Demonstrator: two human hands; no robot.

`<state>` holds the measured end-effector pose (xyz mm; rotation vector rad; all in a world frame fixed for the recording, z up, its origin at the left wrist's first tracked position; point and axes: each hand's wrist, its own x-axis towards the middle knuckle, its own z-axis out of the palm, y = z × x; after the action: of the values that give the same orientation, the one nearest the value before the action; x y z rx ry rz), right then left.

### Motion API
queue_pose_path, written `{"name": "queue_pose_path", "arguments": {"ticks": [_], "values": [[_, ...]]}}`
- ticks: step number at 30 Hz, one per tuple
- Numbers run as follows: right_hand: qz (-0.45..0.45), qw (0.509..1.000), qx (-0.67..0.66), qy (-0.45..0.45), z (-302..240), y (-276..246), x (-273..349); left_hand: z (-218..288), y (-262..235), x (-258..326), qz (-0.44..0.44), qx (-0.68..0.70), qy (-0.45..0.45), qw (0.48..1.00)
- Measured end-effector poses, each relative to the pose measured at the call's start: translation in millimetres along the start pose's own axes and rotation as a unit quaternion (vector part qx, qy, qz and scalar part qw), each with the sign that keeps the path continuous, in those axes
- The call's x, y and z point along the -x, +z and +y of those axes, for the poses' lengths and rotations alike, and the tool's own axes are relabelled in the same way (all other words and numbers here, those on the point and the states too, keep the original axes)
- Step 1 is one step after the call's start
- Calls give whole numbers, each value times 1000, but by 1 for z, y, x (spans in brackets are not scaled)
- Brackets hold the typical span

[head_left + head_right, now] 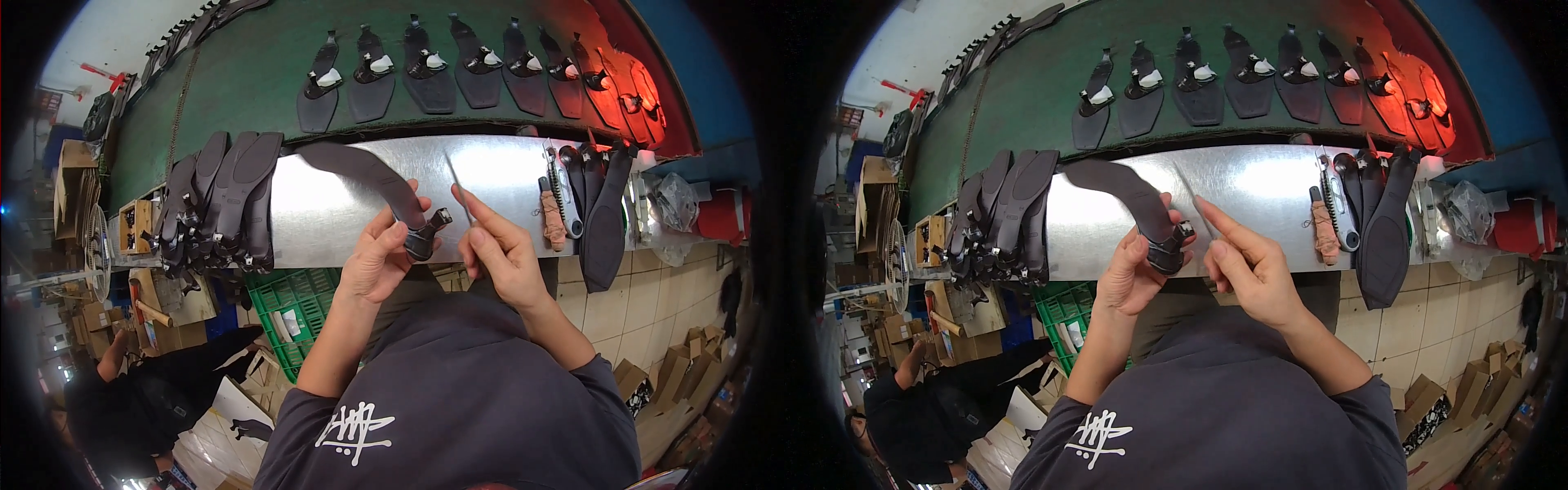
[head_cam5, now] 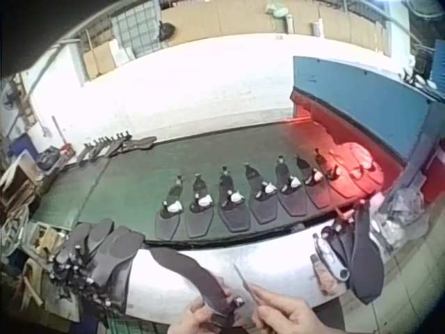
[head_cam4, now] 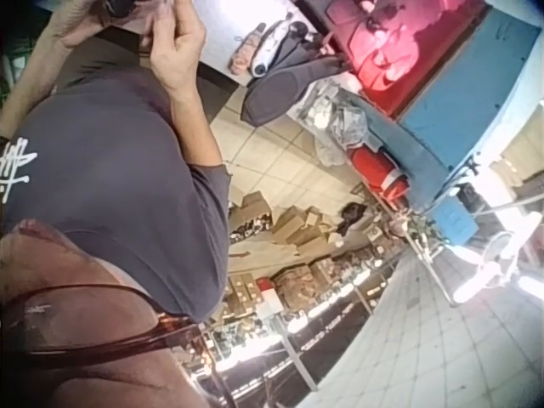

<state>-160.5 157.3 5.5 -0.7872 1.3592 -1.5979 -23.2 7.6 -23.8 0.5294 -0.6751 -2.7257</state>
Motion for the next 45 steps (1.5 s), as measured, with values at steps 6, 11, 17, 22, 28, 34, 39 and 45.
{"name": "queue_pose_path", "arguments": {"ticks": [6, 11, 17, 22, 28, 34, 39, 45], "values": [[-96, 973, -174, 120, -5, 12, 6, -4, 4, -1, 46, -96, 64, 992], [-109, 950, -244, 162, -4, 13, 3, -11, 7, 3, 54, -141, 139, 979], [-134, 930, -292, 179, -7, 14, 6, -15, 10, 5, 26, -161, 210, 964], [-91, 965, -194, 152, -4, 17, 7, -19, 5, 8, 36, -173, 207, 962], [-33, 989, -106, 95, 4, 18, 1, -13, -4, 5, 45, -195, 187, 962], [-60, 965, -186, 172, 11, 17, -4, 14, -6, 21, 16, -238, 176, 955], [34, 967, -222, 121, -3, 0, -1, 79, -16, 52, 79, -308, 267, 910], [24, 967, -206, 147, 7, -4, -13, 191, -49, 120, 254, -334, 348, 838]]}}
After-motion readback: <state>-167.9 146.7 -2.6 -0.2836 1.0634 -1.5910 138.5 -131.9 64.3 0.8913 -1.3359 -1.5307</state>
